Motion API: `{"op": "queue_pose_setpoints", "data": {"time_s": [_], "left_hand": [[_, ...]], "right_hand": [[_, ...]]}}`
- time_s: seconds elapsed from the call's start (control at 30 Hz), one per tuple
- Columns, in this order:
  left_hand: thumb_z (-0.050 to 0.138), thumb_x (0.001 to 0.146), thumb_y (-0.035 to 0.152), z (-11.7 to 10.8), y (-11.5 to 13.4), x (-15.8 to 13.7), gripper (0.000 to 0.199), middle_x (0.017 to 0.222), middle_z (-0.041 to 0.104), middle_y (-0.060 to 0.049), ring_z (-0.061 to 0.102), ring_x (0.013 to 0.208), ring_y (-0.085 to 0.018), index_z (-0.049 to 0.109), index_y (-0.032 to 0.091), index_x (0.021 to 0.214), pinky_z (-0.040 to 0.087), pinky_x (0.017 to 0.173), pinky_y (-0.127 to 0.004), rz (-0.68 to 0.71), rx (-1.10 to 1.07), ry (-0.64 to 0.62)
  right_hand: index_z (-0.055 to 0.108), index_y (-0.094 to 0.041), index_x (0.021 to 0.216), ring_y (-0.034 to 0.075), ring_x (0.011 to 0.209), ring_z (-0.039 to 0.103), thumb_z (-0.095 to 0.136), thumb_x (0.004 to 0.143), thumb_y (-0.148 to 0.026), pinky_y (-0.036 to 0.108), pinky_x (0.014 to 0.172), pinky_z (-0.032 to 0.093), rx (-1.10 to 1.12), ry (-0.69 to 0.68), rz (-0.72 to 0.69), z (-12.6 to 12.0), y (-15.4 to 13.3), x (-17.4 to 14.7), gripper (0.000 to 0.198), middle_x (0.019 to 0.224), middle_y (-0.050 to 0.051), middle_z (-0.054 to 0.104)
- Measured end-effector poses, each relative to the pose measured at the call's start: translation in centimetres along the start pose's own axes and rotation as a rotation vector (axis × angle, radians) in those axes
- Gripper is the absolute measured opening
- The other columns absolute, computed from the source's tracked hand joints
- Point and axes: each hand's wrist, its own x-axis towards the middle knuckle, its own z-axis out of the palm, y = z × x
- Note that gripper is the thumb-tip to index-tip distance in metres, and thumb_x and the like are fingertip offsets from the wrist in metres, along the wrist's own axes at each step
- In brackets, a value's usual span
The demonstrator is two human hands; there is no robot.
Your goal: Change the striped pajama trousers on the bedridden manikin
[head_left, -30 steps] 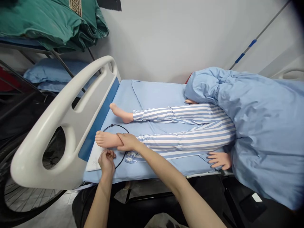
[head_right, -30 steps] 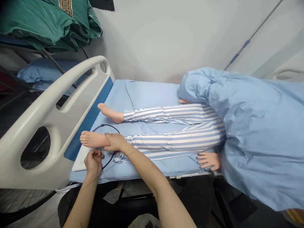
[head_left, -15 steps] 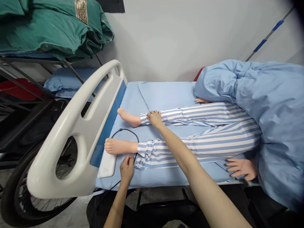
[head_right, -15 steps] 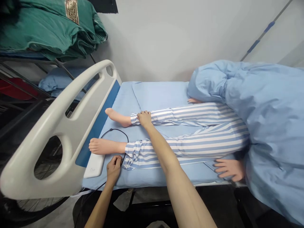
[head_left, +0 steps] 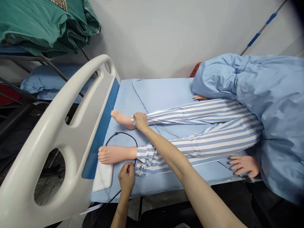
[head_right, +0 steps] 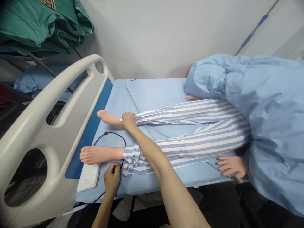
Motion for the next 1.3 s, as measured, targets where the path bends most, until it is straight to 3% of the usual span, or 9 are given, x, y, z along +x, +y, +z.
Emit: {"op": "queue_pose_setpoints", "data": {"time_s": [0.2,0.37,0.47,0.6,0.8,0.9,1.03,1.17,1.3], "left_hand": [[0.049,0.081,0.039,0.0,0.1,-0.1,0.022,0.057,0.048,0.0,0.048,0.06,-0.021,0.054,0.027,0.064,0.039,0.064,-0.036,0.022,0.014,0.018],[0.05,0.079,0.037,0.2,-0.2,0.0,0.019,0.057,0.051,0.0,0.049,0.059,-0.021,0.056,0.026,0.064,0.039,0.063,-0.035,0.057,0.049,0.033],[0.05,0.08,0.037,0.2,-0.4,0.1,0.02,0.059,0.054,0.0,0.051,0.06,-0.02,0.058,0.025,0.066,0.041,0.063,-0.033,0.06,0.07,0.043],[0.051,0.083,0.037,-0.8,0.9,-0.9,0.022,0.06,0.057,0.0,0.054,0.06,-0.019,0.059,0.024,0.067,0.044,0.062,-0.031,0.12,0.01,0.059],[0.055,0.086,0.023,-2.6,9.4,-2.3,0.018,0.06,0.057,0.001,0.052,0.057,-0.014,0.056,0.022,0.068,0.044,0.06,-0.028,0.551,-0.093,-0.014],[0.053,0.087,0.024,-2.0,14.0,0.7,0.018,0.063,0.06,0.001,0.055,0.06,-0.013,0.058,0.021,0.071,0.045,0.063,-0.026,0.612,-0.036,-0.062],[0.051,0.084,0.022,0.7,17.5,8.6,0.016,0.083,0.069,-0.002,0.062,0.077,-0.017,0.065,0.02,0.091,0.049,0.078,-0.028,0.571,0.216,-0.144],[0.055,0.081,0.019,4.1,18.4,16.0,0.039,0.12,0.065,-0.013,0.057,0.114,-0.027,0.061,0.015,0.119,0.043,0.101,-0.035,0.621,0.626,-0.267],[0.062,0.077,0.016,6.5,17.6,19.7,0.066,0.136,0.053,-0.022,0.047,0.128,-0.033,0.045,0.009,0.14,0.038,0.106,-0.042,0.63,0.967,-0.431]], "right_hand": [[0.065,-0.018,0.11,0.023,0.105,0.057,0.035,0.101,-0.022,0.036,0.09,0.039,-0.023,-0.02,-0.045,-0.5,0.7,0.0,0.032,0.114,0.011,0.067],[0.062,-0.016,0.122,0.025,0.114,0.051,0.037,0.102,-0.027,0.036,0.097,0.037,-0.089,-0.02,-0.067,-3.2,3.4,-1.6,0.034,0.123,0.013,0.063],[0.062,-0.016,0.123,0.024,0.115,0.048,0.038,0.101,-0.024,0.035,0.099,0.035,-0.094,0.059,-0.09,-5.8,7.2,-3.3,0.034,0.125,0.013,0.061],[0.068,-0.014,0.113,0.025,0.108,0.049,0.042,0.1,-0.024,0.036,0.097,0.035,-0.155,0.145,0.063,-9.7,15.0,-6.0,0.031,0.116,0.013,0.064],[0.073,-0.02,0.109,0.028,0.111,0.047,0.044,0.099,-0.031,0.038,0.092,0.036,-0.289,0.11,0.162,-13.3,24.3,-8.0,0.032,0.12,0.01,0.066],[0.073,-0.023,0.11,0.028,0.111,0.047,0.048,0.098,-0.032,0.039,0.091,0.036,-0.287,0.092,0.154,-13.7,25.8,-7.9,0.03,0.124,0.008,0.064],[0.074,-0.024,0.111,0.028,0.111,0.046,0.051,0.096,-0.031,0.038,0.09,0.036,-0.269,0.097,0.138,-13.5,26.0,-7.1,0.028,0.124,0.009,0.064],[0.074,-0.017,0.101,0.026,0.102,0.048,0.047,0.097,-0.024,0.037,0.087,0.037,-0.269,0.117,0.119,-12.8,25.8,-6.1,0.029,0.114,0.012,0.066],[0.07,-0.013,0.1,0.026,0.101,0.049,0.044,0.096,-0.018,0.036,0.084,0.036,-0.277,0.175,0.084,-12.1,26.1,-5.7,0.026,0.11,0.013,0.067]]}}
